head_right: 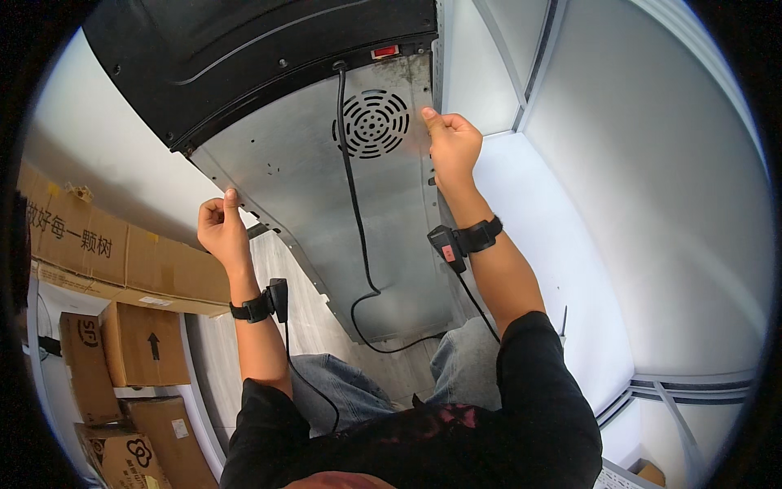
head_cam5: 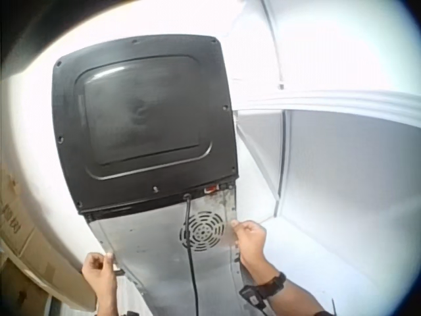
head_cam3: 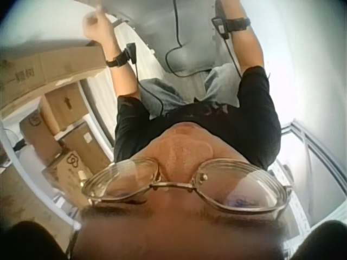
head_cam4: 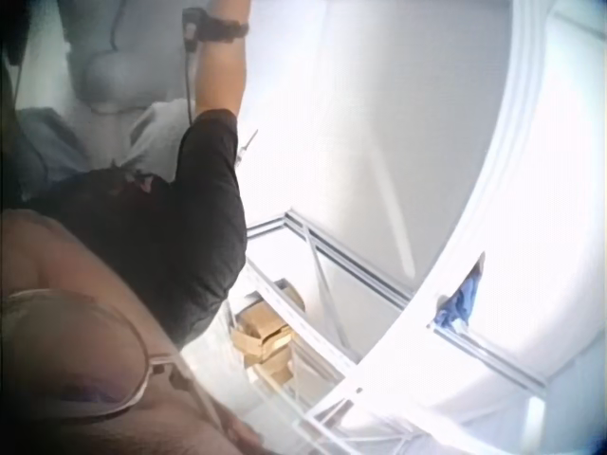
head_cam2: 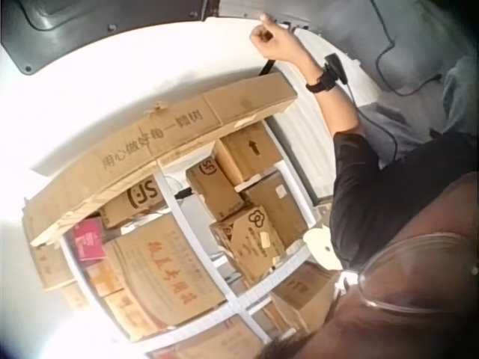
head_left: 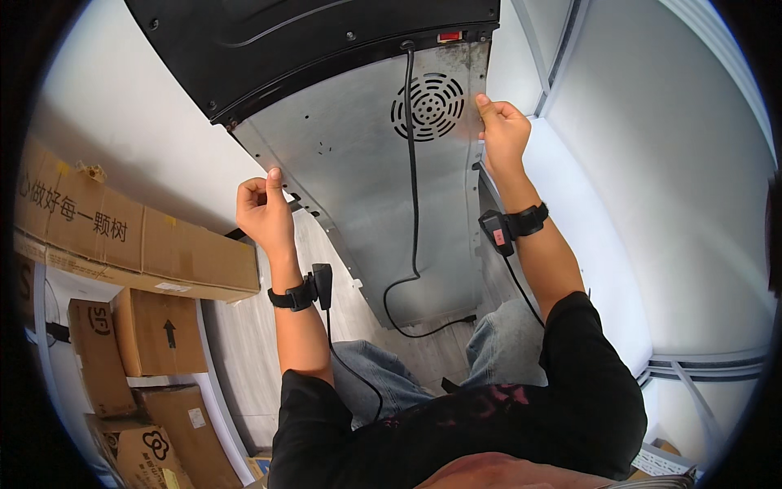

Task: The person uses a screwdriver to remove screws from a black electronic device, detaches a metal back panel, and then reattaches the panel by aligning it and inserting screws. The person handles the device, screws, and panel throughout the process.

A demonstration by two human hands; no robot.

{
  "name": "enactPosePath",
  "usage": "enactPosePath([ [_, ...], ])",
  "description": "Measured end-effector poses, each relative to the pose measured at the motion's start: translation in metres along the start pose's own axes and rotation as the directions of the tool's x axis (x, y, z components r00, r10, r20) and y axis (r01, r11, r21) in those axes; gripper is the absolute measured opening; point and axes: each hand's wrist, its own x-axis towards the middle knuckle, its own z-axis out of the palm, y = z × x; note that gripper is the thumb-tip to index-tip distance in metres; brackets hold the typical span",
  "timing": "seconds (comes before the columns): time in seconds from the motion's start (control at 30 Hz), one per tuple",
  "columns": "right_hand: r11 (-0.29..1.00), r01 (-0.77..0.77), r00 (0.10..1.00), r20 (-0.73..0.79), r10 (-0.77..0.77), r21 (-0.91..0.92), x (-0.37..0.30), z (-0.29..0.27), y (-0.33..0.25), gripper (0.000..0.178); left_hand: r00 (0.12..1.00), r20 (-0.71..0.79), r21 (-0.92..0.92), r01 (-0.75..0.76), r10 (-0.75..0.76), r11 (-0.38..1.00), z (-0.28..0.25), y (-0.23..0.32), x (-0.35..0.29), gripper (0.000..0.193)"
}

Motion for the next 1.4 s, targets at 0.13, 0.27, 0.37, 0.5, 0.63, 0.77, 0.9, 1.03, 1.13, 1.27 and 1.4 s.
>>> enactPosePath([
  [0.13,1.000,0.005,1.000,-0.013,-0.005,-0.026,0.001,-0.001,0.001,0.029,0.967,-0.058,0.255,-0.227,0.249,0.940,0.004,0.011,-0.002,0.020],
  [0.27,1.000,0.015,0.999,-0.041,-0.015,-0.018,0.000,0.003,0.001,0.030,0.675,0.142,0.401,-0.708,0.724,0.582,0.010,0.032,0.005,0.036],
  [0.37,1.000,0.026,0.998,-0.066,-0.025,0.010,-0.001,0.006,0.000,0.030,0.551,0.441,0.370,-0.831,0.708,0.416,0.019,0.050,0.008,0.055],
  [0.5,0.999,0.045,0.997,-0.069,-0.044,0.010,0.000,0.005,0.001,0.030,0.385,0.750,0.244,-0.917,0.538,0.317,0.036,0.064,0.009,0.067],
  [0.63,1.000,0.006,0.997,-0.080,-0.005,0.010,0.000,0.005,0.001,0.029,0.192,0.875,0.107,-0.972,0.445,0.208,0.055,0.070,0.004,0.071],
  [0.77,0.999,0.033,0.998,-0.055,-0.031,0.032,0.001,0.002,0.002,0.028,0.191,0.878,0.177,-0.982,0.438,0.073,0.065,0.062,0.002,0.075],
  [0.9,1.000,0.020,0.999,-0.032,-0.020,0.014,0.000,0.001,0.000,0.028,0.226,0.864,0.236,-0.971,0.449,0.036,0.070,0.058,0.001,0.077],
  [1.03,1.000,-0.003,0.999,-0.034,0.003,0.013,-0.002,0.001,-0.004,0.028,0.256,0.845,0.251,-0.965,0.469,0.074,0.071,0.057,0.000,0.075],
  [1.13,0.996,0.049,0.995,-0.090,-0.043,0.072,-0.004,0.003,-0.004,0.028,0.278,0.835,0.255,-0.960,0.474,0.114,0.072,0.058,-0.001,0.073],
  [1.27,0.993,0.090,0.991,-0.102,-0.083,0.071,-0.003,0.002,-0.002,0.028,0.265,0.816,0.269,-0.961,0.514,0.068,0.075,0.058,-0.001,0.074],
  [1.4,0.992,0.122,0.986,-0.119,-0.120,0.015,0.000,0.002,0.000,0.028,0.276,0.813,0.264,-0.960,0.512,0.099,0.075,0.061,-0.002,0.071],
])
